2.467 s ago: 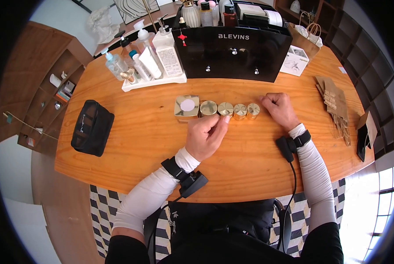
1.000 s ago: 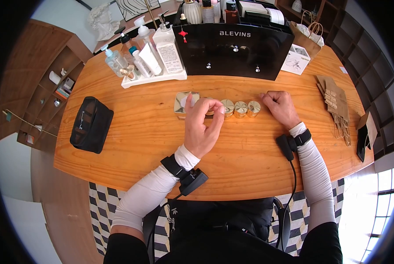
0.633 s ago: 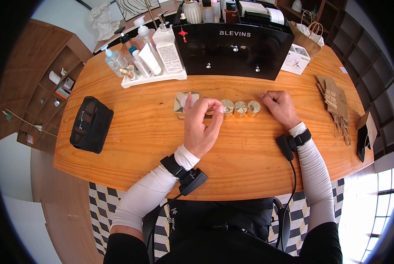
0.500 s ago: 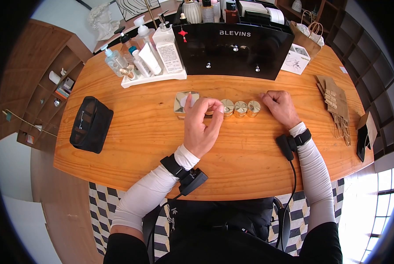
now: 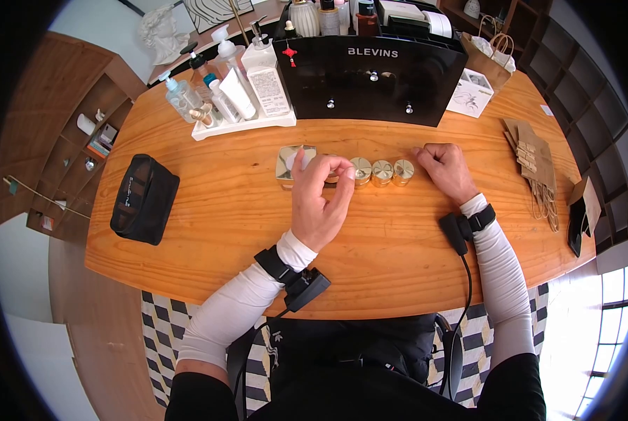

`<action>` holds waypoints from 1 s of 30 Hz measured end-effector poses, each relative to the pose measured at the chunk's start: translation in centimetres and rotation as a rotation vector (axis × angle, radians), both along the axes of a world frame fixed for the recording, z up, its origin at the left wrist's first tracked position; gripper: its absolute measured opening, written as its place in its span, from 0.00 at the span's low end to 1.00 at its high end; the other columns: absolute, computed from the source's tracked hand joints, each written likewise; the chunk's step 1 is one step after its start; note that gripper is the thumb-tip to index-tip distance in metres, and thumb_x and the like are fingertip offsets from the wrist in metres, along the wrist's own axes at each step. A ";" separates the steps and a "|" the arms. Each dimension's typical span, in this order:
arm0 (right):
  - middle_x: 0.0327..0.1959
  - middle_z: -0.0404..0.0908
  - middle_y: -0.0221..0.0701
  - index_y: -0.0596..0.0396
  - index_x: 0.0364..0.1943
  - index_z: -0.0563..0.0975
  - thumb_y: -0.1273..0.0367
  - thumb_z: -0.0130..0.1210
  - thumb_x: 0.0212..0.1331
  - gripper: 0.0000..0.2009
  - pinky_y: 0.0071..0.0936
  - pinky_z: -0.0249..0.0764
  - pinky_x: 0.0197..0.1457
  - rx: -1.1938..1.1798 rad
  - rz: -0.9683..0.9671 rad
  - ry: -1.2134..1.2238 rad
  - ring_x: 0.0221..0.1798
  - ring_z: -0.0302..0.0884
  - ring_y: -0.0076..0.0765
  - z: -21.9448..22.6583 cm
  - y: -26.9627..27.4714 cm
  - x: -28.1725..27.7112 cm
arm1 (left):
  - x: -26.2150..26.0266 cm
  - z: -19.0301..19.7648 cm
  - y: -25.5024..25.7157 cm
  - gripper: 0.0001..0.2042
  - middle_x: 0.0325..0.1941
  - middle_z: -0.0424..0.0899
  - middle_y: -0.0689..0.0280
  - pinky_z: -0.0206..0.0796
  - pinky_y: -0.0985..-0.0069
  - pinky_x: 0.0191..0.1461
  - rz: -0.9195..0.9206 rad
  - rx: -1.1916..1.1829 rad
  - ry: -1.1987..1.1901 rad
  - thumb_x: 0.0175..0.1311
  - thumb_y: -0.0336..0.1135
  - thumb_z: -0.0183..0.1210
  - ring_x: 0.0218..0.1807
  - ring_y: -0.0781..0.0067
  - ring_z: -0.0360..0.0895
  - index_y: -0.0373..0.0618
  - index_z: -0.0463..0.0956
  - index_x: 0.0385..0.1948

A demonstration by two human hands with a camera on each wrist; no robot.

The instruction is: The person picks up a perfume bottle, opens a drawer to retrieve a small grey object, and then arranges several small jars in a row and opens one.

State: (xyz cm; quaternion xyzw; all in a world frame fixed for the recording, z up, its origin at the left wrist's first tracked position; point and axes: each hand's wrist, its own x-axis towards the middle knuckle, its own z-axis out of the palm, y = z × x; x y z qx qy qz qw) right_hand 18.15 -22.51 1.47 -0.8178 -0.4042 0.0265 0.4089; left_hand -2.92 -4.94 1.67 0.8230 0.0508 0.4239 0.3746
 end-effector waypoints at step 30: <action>0.13 0.60 0.44 0.67 0.20 0.73 0.64 0.60 0.65 0.20 0.39 0.60 0.24 -0.005 0.016 -0.008 0.18 0.51 0.35 -0.3 -0.1 0.3 | 0.0 -0.3 -0.3 0.02 0.33 0.84 0.60 0.68 0.62 0.67 -0.112 0.002 0.033 0.67 0.25 0.60 0.36 0.66 0.82 0.37 0.79 0.35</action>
